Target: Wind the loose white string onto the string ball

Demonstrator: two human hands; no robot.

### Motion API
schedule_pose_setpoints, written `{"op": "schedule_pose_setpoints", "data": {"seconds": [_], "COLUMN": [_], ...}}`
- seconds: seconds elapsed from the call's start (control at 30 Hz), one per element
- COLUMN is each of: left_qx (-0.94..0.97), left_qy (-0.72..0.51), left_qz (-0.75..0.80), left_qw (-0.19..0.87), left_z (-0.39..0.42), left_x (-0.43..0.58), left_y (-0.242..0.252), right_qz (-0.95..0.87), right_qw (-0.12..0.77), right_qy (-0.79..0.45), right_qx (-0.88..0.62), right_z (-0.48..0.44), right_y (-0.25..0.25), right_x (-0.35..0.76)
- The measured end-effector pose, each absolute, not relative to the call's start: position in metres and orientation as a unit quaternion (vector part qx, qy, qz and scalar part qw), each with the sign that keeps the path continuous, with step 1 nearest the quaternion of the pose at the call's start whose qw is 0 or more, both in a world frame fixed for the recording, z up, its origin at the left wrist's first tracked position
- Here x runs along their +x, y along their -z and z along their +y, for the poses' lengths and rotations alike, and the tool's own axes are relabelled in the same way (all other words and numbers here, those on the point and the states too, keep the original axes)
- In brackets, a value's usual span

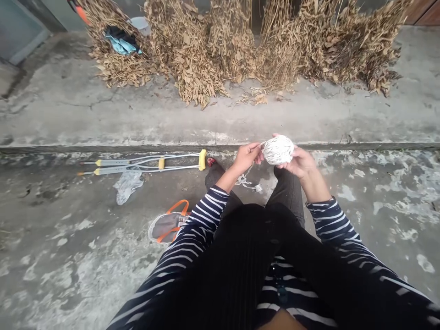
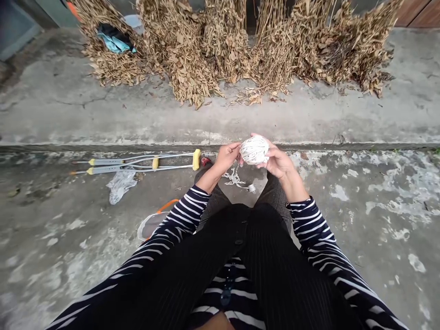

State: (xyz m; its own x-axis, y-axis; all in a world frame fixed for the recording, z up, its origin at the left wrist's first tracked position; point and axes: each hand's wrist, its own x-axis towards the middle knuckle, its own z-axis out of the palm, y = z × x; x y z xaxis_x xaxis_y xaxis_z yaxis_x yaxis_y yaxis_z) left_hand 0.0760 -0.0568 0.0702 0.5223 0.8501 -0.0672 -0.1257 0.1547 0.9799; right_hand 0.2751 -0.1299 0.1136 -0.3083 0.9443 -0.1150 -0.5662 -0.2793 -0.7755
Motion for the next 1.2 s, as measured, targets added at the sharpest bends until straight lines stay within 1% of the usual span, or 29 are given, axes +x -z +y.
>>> {"op": "schedule_pose_setpoints", "data": {"seconds": [0.23,0.33,0.5,0.7,0.83,1.0,1.1,1.2], "left_qx": [0.590,0.600,0.590,0.569,0.545,0.556,0.557,0.519], "left_qy": [-0.356,-0.336,-0.314,-0.216,-0.211,-0.167,-0.173,-0.190], "left_qz": [0.354,0.358,0.333,0.289,0.274,0.239,0.248,0.241], "left_qw": [0.633,0.632,0.664,0.739,0.764,0.778,0.773,0.797], "left_z": [-0.052,-0.051,-0.052,-0.062,-0.066,-0.072,-0.076,-0.077], "left_x": [0.070,0.075,0.085,0.070,0.051,0.046,0.047,0.045], "left_y": [-0.061,-0.064,-0.070,-0.075,-0.085,-0.093,-0.091,-0.089], "right_qz": [-0.330,-0.331,-0.329,-0.312,-0.278,-0.266,-0.265,-0.264], "right_qw": [0.483,0.482,0.513,0.544,0.571,0.569,0.568,0.566], "right_qy": [-0.772,-0.775,-0.747,-0.710,-0.683,-0.674,-0.669,-0.675], "right_qx": [-0.249,-0.240,-0.265,-0.320,-0.360,-0.390,-0.399,-0.391], "right_z": [-0.159,-0.167,-0.168,-0.172,-0.180,-0.182,-0.181,-0.182], "right_y": [-0.093,-0.091,-0.101,-0.104,-0.099,-0.096,-0.094,-0.091], "right_x": [0.270,0.268,0.271,0.279,0.283,0.284,0.283,0.283]}}
